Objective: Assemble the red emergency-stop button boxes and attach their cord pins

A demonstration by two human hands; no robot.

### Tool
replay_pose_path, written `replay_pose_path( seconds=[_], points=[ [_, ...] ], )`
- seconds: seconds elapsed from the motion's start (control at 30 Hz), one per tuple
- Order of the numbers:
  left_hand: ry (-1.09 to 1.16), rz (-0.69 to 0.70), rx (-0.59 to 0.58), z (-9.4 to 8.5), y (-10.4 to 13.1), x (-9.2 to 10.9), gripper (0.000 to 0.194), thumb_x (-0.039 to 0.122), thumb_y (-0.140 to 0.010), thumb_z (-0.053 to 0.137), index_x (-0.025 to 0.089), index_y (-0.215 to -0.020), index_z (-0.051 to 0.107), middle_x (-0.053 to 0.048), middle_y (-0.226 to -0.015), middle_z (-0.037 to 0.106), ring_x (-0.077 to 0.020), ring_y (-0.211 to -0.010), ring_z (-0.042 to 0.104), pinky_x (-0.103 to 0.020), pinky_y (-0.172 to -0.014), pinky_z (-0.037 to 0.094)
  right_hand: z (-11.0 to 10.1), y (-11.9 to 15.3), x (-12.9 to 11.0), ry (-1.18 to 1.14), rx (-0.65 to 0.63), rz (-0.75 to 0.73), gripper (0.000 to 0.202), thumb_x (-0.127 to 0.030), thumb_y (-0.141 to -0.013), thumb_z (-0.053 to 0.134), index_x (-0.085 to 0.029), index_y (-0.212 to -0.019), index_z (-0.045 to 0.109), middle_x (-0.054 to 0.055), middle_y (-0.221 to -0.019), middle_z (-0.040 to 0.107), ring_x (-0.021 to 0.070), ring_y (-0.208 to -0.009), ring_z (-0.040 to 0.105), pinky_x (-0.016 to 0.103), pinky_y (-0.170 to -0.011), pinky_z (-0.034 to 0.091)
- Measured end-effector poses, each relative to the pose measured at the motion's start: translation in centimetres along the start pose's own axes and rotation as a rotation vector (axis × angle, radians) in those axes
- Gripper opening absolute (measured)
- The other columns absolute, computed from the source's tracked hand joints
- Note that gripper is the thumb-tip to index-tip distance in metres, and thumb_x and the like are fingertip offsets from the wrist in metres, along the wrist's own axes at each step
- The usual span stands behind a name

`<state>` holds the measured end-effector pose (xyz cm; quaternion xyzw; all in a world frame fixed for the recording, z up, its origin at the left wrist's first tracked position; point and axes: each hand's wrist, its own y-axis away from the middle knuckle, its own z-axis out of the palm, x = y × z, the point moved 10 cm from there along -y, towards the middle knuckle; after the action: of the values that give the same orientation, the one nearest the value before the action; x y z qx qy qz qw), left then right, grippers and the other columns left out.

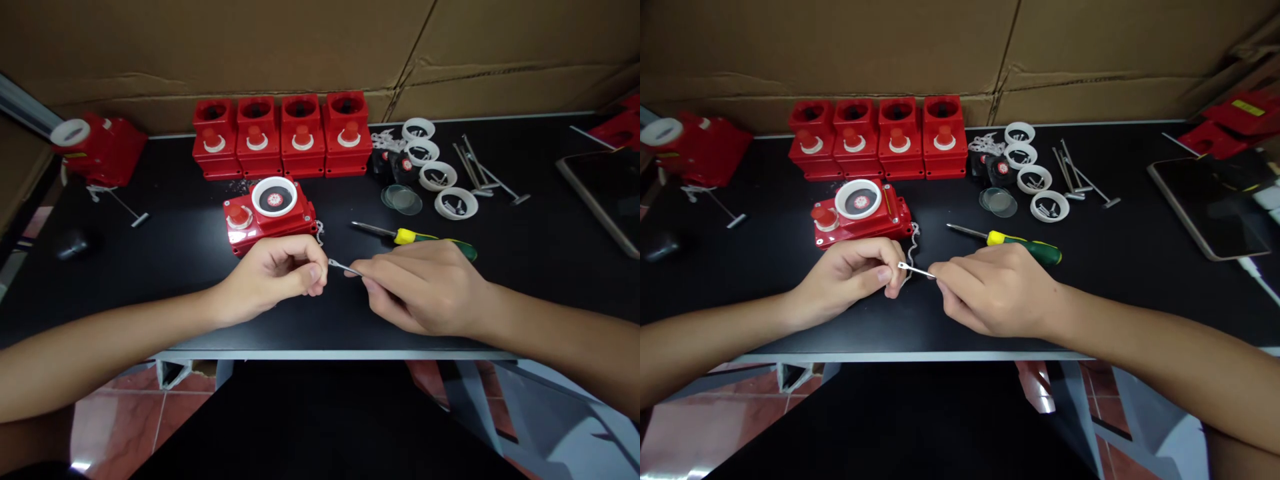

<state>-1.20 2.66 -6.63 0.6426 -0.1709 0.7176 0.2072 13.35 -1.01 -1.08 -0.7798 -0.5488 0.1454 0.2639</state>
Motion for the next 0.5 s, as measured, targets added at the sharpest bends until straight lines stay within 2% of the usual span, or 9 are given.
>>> replay_pose_path(
  seconds=[0.23, 0.5],
  points=[
    [0.021, -0.005, 0.027, -0.27, -0.08, -0.07, 0.050, 0.059, -0.101, 0.096, 0.015, -0.087, 0.077, -0.004, -0.082, 0.076, -0.0118, -0.072, 0.068, -0.022, -0.071, 0.061, 0.11, 0.10, 0.36, -0.134, -0.015, 0.047, 0.018, -0.010, -0.104, 0.059, -0.017, -0.120, 0.060, -0.005, -0.096, 0.081, 0.0037, -0.068, 0.067, 0.022, -0.067, 0.047],
    [0.026, -0.055, 0.042, -0.34, -0.08, -0.33, 0.051, 0.061, -0.099, 0.097, 0.015, -0.087, 0.078, -0.003, -0.079, 0.076, -0.0119, -0.071, 0.068, -0.022, -0.072, 0.062, 0.26, -0.08, 0.32, -0.154, -0.034, 0.043, 0.014, -0.011, -0.106, 0.059, -0.017, -0.118, 0.060, -0.006, -0.090, 0.078, 0.0038, -0.066, 0.063, 0.022, -0.067, 0.046]
  ],
)
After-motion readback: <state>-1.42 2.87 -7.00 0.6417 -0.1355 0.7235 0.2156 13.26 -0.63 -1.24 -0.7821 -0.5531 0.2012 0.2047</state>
